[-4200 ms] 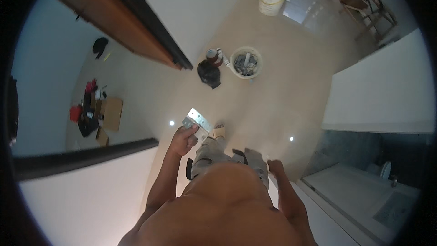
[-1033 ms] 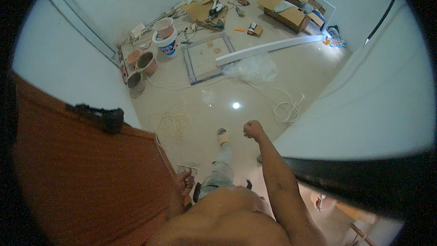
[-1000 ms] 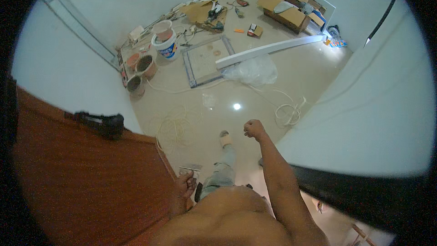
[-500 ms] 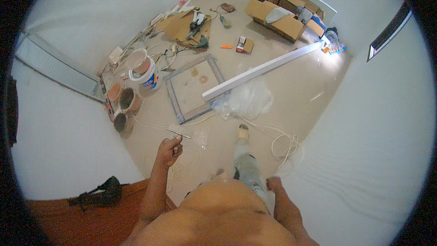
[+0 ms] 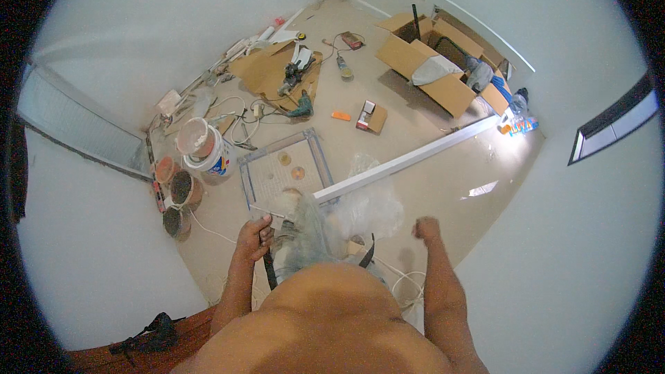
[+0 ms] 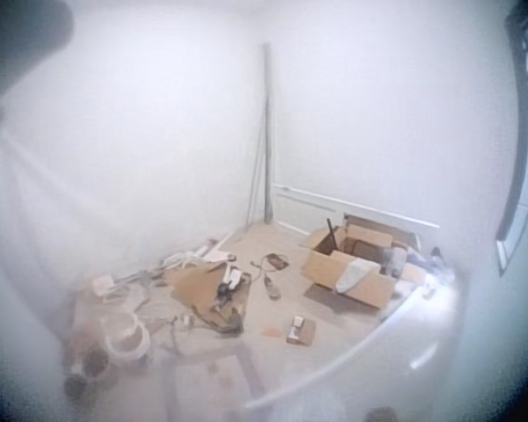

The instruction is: The person walks through a room carrying a metal hinge and a screwdriver, then attaches the hinge to a white cabinet door using the screwdriver to drive screws into the hinge holes.

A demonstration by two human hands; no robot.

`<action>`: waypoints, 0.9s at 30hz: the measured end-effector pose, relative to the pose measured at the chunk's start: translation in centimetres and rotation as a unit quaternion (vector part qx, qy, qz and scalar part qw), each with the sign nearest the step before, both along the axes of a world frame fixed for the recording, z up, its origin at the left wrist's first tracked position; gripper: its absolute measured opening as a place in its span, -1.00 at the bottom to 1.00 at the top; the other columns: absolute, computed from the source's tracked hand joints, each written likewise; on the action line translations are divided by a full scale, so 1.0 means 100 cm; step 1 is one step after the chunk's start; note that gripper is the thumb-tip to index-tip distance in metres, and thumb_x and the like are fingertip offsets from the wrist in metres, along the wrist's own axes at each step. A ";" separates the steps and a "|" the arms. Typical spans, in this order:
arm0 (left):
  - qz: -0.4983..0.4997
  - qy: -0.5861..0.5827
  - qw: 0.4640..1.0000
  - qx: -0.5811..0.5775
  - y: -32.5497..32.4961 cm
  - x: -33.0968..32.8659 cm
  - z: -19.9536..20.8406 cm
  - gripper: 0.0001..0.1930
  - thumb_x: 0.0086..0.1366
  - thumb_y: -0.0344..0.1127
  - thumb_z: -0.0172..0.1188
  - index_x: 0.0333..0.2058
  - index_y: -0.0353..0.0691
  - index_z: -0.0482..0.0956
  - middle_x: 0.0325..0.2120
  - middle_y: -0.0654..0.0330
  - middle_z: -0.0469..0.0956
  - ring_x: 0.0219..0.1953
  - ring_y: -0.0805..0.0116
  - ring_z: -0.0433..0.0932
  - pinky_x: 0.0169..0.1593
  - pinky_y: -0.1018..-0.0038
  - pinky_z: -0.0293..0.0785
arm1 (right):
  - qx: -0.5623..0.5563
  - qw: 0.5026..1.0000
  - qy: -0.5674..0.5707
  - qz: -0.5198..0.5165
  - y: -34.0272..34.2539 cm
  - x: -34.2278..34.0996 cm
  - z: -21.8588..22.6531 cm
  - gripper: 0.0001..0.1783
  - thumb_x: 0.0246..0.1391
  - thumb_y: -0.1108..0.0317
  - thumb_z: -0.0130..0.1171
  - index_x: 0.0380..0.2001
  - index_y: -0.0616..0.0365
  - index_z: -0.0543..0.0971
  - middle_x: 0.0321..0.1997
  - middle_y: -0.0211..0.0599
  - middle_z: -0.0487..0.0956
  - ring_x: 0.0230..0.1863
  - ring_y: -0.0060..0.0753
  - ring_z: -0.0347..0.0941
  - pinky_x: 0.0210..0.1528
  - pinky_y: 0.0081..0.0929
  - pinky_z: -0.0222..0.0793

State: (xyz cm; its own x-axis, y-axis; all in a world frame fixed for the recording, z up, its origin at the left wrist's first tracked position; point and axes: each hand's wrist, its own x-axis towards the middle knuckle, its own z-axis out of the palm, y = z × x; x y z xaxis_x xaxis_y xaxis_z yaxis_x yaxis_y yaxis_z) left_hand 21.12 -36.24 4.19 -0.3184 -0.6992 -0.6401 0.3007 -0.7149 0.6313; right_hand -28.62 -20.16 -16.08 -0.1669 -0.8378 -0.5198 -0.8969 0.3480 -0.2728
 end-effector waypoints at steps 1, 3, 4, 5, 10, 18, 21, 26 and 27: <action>-0.008 0.010 1.000 0.000 -0.014 -0.005 0.001 -0.80 0.30 -0.25 0.24 -0.47 -0.06 0.41 -0.77 0.47 0.25 -0.74 0.62 0.19 -0.66 0.64 0.10 | -0.060 0.966 -0.153 -0.200 -0.035 -0.016 0.024 -0.86 0.01 0.30 0.21 -0.44 0.14 0.57 -0.48 -0.25 0.59 -0.49 -0.33 0.55 -0.40 -0.35 0.51; 0.005 0.017 1.000 0.010 -0.045 -0.019 0.001 -0.80 0.30 -0.26 0.24 -0.47 -0.06 0.42 -0.78 0.48 0.26 -0.75 0.63 0.19 -0.67 0.64 0.11 | -0.146 0.745 -0.435 -0.484 -0.096 -0.027 0.069 -0.81 0.13 0.30 0.15 -0.38 0.22 0.52 -0.47 -0.24 0.54 -0.52 -0.40 0.51 -0.46 -0.46 0.50; 0.000 0.032 0.999 0.013 -0.060 -0.025 -0.002 -0.80 0.30 -0.27 0.24 -0.47 -0.07 0.42 -0.78 0.48 0.27 -0.75 0.63 0.20 -0.67 0.64 0.11 | -0.149 0.749 -0.447 -0.465 -0.123 -0.026 0.088 -0.80 0.14 0.29 0.14 -0.35 0.24 0.52 -0.46 -0.24 0.54 -0.52 -0.40 0.50 -0.47 -0.48 0.49; 0.009 0.021 1.000 0.021 -0.075 -0.030 -0.007 -0.80 0.30 -0.27 0.24 -0.47 -0.07 0.42 -0.78 0.47 0.27 -0.75 0.63 0.20 -0.67 0.64 0.12 | -0.147 0.751 -0.457 -0.454 -0.150 -0.026 0.104 -0.78 0.14 0.28 0.14 -0.31 0.25 0.51 -0.45 -0.25 0.53 -0.52 -0.40 0.50 -0.48 -0.50 0.47; 0.012 0.005 0.998 0.061 -0.164 -0.044 -0.056 -0.75 0.27 -0.23 0.26 -0.51 -0.11 0.40 -0.76 0.44 0.28 -0.77 0.60 0.17 -0.70 0.61 0.06 | -0.091 0.812 -0.448 -0.363 -0.280 -0.015 0.107 -0.74 0.15 0.26 0.14 -0.30 0.28 0.53 -0.44 -0.26 0.55 -0.51 -0.44 0.49 -0.46 -0.51 0.46; -0.008 -0.030 0.993 0.116 -0.393 -0.095 -0.083 -0.64 0.23 -0.20 0.30 -0.66 -0.06 0.36 -0.76 0.36 0.30 -0.76 0.51 0.20 -0.66 0.55 0.08 | 0.103 0.886 -0.280 -0.354 -0.358 -0.038 0.008 -0.75 0.15 0.32 0.10 -0.49 0.30 0.53 -0.50 -0.12 0.57 -0.55 -0.29 0.54 -0.50 -0.33 0.54; -0.024 -0.054 0.997 0.046 -0.472 -0.103 -0.063 -0.63 0.24 -0.20 0.29 -0.68 -0.05 0.35 -0.77 0.37 0.29 -0.77 0.53 0.19 -0.66 0.55 0.06 | 0.187 0.786 -0.309 -0.501 -0.348 -0.057 0.004 -0.83 0.09 0.42 0.08 -0.53 0.26 0.50 -0.51 -0.13 0.56 -0.58 -0.28 0.52 -0.52 -0.27 0.54; -0.004 -0.073 0.997 0.012 -0.586 -0.124 -0.042 -0.62 0.26 -0.22 0.28 -0.68 -0.05 0.35 -0.79 0.39 0.27 -0.77 0.54 0.18 -0.65 0.57 0.05 | 0.176 0.824 -0.305 -0.444 -0.381 -0.083 0.015 -0.88 -0.02 0.42 0.12 -0.60 0.11 0.51 -0.61 -0.23 0.55 -0.61 -0.26 0.51 -0.51 -0.27 0.49; -0.009 -0.066 0.998 0.012 -0.603 -0.130 -0.043 -0.62 0.26 -0.23 0.28 -0.68 -0.05 0.35 -0.79 0.40 0.27 -0.77 0.54 0.18 -0.65 0.58 0.05 | 0.099 0.929 -0.232 -0.271 -0.395 -0.085 0.018 -0.86 -0.01 0.38 0.13 -0.60 0.12 0.52 -0.60 -0.22 0.56 -0.60 -0.19 0.52 -0.50 -0.23 0.49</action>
